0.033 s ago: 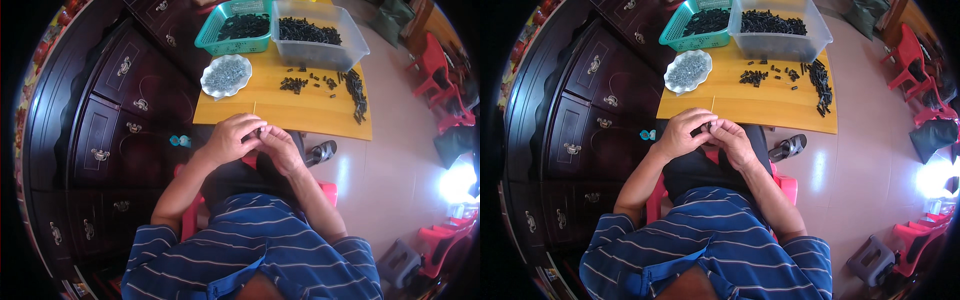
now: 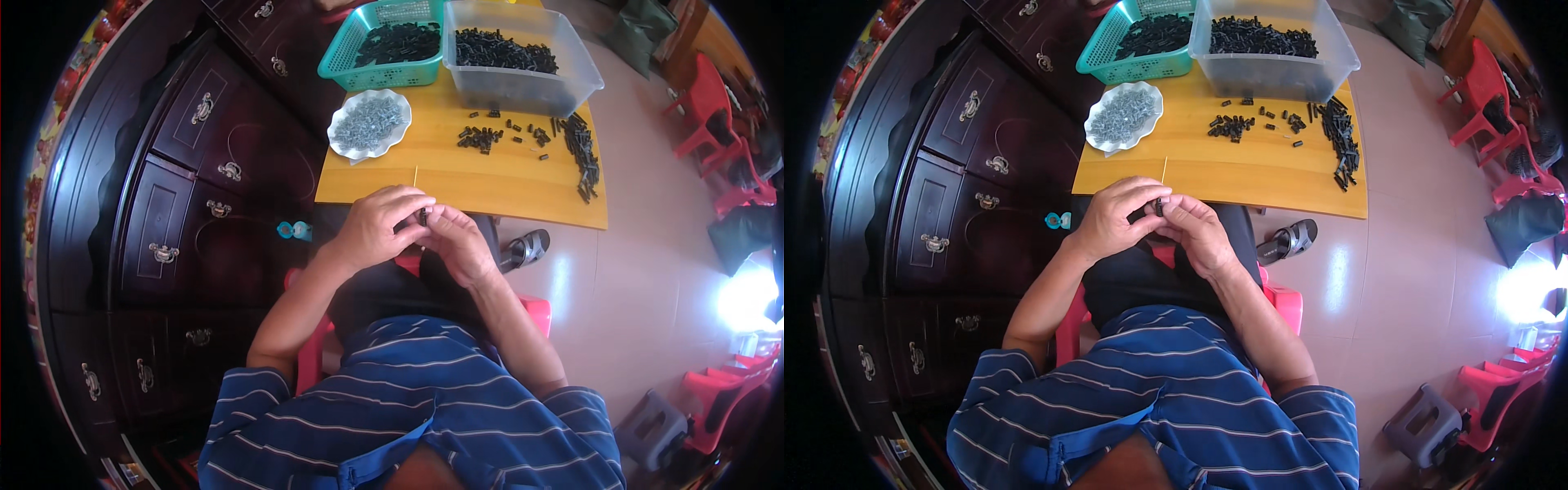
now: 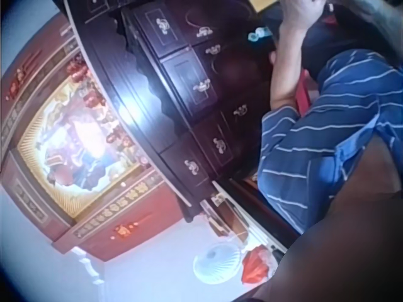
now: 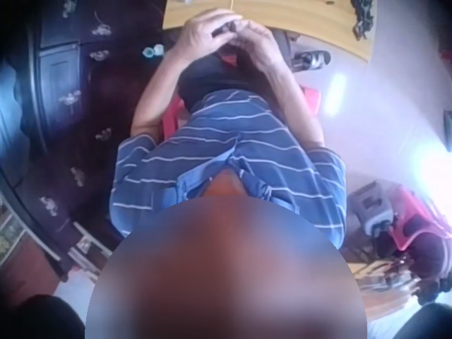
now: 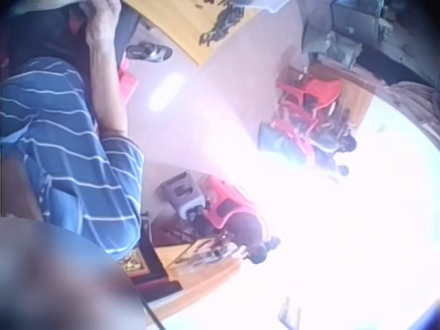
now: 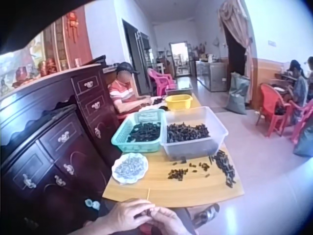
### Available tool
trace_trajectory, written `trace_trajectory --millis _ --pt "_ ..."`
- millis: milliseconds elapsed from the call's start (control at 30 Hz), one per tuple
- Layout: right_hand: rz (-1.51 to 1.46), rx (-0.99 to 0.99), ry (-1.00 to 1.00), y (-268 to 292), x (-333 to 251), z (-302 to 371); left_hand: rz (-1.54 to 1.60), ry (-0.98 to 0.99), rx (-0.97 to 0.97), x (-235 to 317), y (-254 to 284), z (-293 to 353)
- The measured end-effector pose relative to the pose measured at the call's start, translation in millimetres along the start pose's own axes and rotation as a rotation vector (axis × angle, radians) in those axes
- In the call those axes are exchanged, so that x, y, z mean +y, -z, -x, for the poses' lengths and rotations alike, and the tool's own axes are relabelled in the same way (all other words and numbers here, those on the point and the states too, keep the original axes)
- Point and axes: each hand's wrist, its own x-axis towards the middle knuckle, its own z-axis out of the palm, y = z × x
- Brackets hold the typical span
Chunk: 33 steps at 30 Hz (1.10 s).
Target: The person assembles small components by taking plastic pieces and metal fasteners from the containers on the table, inserting the fasteners into the plastic parts by hand, and arranging the assembled pieces on the tabletop.
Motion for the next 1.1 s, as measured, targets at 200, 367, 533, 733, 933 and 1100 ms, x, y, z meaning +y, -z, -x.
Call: trace_trajectory --millis 200,367,533,733,933,1100 --pt "-0.057 0.037 -0.034 4.1 2.3 0.9 -0.045 -0.028 0.062 -7.9 -8.0 4.8" --pt "-0.069 0.05 -0.06 5.5 1.2 1.9 -0.04 -0.052 0.09 -11.2 -12.7 2.4" --pt "-0.084 0.063 -0.056 3.9 -0.4 0.9 -0.007 -0.072 0.099 -19.8 -15.3 1.3" --pt "-0.03 0.13 -0.066 -4.7 -6.8 0.2 0.056 -0.093 0.142 -29.7 -19.7 1.5" --pt "0.227 0.187 0.047 -15.9 -11.9 -0.2 0.272 -0.017 0.165 -32.6 -25.8 12.2" --pt "0.594 0.305 0.15 -29.7 -45.8 -9.6 0.373 0.145 0.227 -42.3 -35.4 46.0"
